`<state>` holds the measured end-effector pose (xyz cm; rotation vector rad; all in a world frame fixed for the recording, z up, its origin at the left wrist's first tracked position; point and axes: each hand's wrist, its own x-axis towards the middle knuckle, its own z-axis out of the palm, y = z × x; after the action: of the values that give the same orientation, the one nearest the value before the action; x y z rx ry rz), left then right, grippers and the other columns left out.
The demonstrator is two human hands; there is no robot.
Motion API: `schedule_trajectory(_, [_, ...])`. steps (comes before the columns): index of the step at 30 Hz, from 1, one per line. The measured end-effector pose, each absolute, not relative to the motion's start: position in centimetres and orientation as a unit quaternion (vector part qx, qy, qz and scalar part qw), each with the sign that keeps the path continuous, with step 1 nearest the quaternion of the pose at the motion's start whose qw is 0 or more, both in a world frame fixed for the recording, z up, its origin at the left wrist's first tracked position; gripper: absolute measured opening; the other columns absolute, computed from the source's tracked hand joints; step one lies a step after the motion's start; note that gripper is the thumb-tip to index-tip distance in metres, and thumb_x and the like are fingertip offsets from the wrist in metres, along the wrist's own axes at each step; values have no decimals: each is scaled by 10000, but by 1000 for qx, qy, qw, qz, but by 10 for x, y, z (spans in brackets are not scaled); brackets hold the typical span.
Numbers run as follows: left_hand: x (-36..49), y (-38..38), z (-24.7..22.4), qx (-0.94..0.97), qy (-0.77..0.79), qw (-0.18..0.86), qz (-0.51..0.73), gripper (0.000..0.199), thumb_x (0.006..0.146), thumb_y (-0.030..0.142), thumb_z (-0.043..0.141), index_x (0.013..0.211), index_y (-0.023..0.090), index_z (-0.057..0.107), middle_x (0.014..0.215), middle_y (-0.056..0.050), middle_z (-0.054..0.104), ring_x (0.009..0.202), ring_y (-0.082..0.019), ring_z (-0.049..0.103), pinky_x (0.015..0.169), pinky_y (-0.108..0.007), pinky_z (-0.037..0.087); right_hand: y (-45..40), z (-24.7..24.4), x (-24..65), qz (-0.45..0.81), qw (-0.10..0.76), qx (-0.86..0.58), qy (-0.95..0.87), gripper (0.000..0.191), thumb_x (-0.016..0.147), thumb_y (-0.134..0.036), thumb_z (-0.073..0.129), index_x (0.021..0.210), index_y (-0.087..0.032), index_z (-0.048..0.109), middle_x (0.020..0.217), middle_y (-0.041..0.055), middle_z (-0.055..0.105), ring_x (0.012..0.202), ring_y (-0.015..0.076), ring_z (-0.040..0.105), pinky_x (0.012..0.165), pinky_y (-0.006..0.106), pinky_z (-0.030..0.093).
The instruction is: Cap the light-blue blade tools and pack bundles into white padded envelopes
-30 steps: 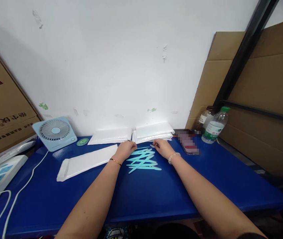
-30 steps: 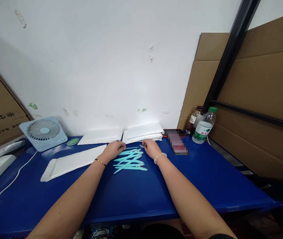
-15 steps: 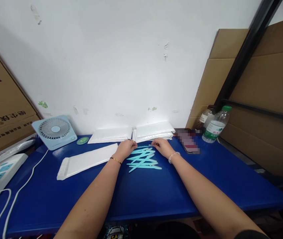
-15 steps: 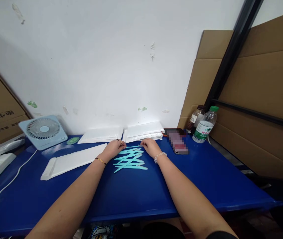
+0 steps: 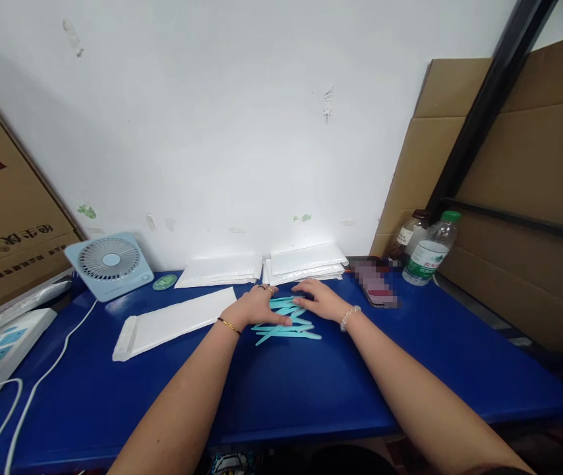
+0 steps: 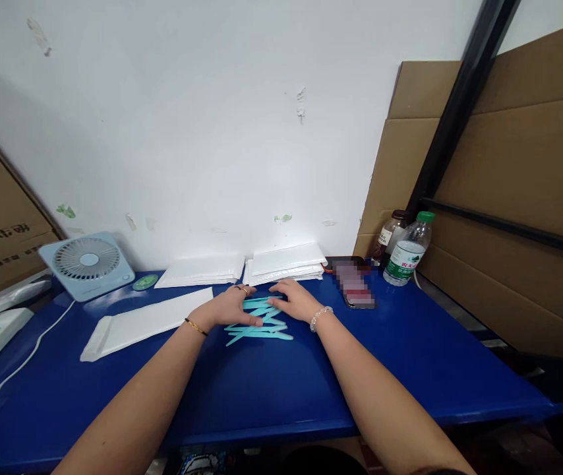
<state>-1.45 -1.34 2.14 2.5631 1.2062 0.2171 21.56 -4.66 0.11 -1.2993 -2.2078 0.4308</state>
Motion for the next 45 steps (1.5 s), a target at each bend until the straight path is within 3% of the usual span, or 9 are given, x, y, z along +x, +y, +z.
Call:
schedule_trajectory(4, [-6, -31, 30, 908, 407, 102, -10, 712, 520, 428, 725, 1163, 175, 552, 1164, -126, 588, 1096, -307, 523, 810, -328, 464, -68, 13, 204, 151, 162, -456, -862, 754, 630, -498, 735, 1279, -191, 505, 1202, 120, 523, 1108, 295, 464, 906, 412, 416])
schedule_trajectory(9, [11, -44, 32, 906, 419, 46, -48, 287, 611, 237, 594, 884, 153, 620, 905, -122, 665, 782, -259, 638, 625, -308, 481, -77, 14, 185, 66, 109, -462, -878, 283, 715, -205, 598, 992, -150, 589, 981, 101, 563, 921, 234, 525, 775, 319, 447])
schedule_trajectory(16, [16, -44, 22, 925, 381, -1, -6, 192, 695, 174, 508, 847, 143, 620, 892, -137, 672, 811, -275, 646, 677, -337, 484, -78, 14, 173, -24, 42, -504, -862, 196, 750, -173, 538, 939, -137, 577, 953, 124, 612, 830, 247, 593, 716, 337, 440])
schedule_trajectory(21, [18, -41, 21, 918, 378, 81, 89, 215, 786, 196, 459, 973, 161, 560, 900, -102, 657, 806, -243, 630, 686, -318, 458, -82, 37, 199, 40, 247, -520, -816, 356, 776, -352, 622, 1101, -217, 569, 1063, 71, 622, 899, 232, 611, 747, 327, 462])
schedule_trajectory(26, [33, -47, 18, 893, 330, 226, 206, 116, 790, 195, 476, 892, 174, 527, 753, -22, 590, 675, -166, 560, 621, -261, 404, -87, 54, 209, 147, 550, -430, -701, 383, 951, -434, 332, 1184, -251, 575, 1182, 73, 588, 1113, 221, 537, 959, 378, 409])
schedule_trajectory(33, [45, -60, 27, 746, 256, 563, 247, 26, 740, 162, 515, 746, 143, 531, 723, -6, 546, 522, -62, 407, 543, -228, 351, -92, 50, 196, 420, 588, -278, -633, 623, 781, -477, 641, 1339, -295, 430, 1359, 71, 485, 1247, 247, 450, 1036, 413, 361])
schedule_trajectory(37, [47, -73, 41, 614, 165, 762, 123, 183, 720, 271, 629, 713, 132, 511, 638, 26, 487, 434, -13, 275, 461, -199, 282, -99, 45, 192, 581, 435, -266, -635, 495, 697, -465, 711, 1090, -173, 641, 1104, 109, 645, 978, 258, 617, 849, 384, 493])
schedule_trajectory(41, [28, -63, 52, 717, 176, 664, 118, 341, 690, 386, 704, 914, 155, 590, 817, -27, 610, 678, -116, 550, 662, -268, 448, -99, 45, 189, 613, 476, -265, -572, 300, 798, -450, 596, 718, -163, 634, 843, 72, 675, 684, 183, 637, 662, 331, 523])
schedule_trajectory(45, [-32, -23, 61, 810, 403, 392, 163, 606, 591, 442, 744, 1118, 190, 581, 1166, -101, 602, 1049, -263, 563, 892, -344, 426, -87, 49, 198, 529, 621, -261, -515, 263, 834, -430, 573, 713, -199, 543, 608, -12, 588, 537, 132, 555, 652, 325, 506])
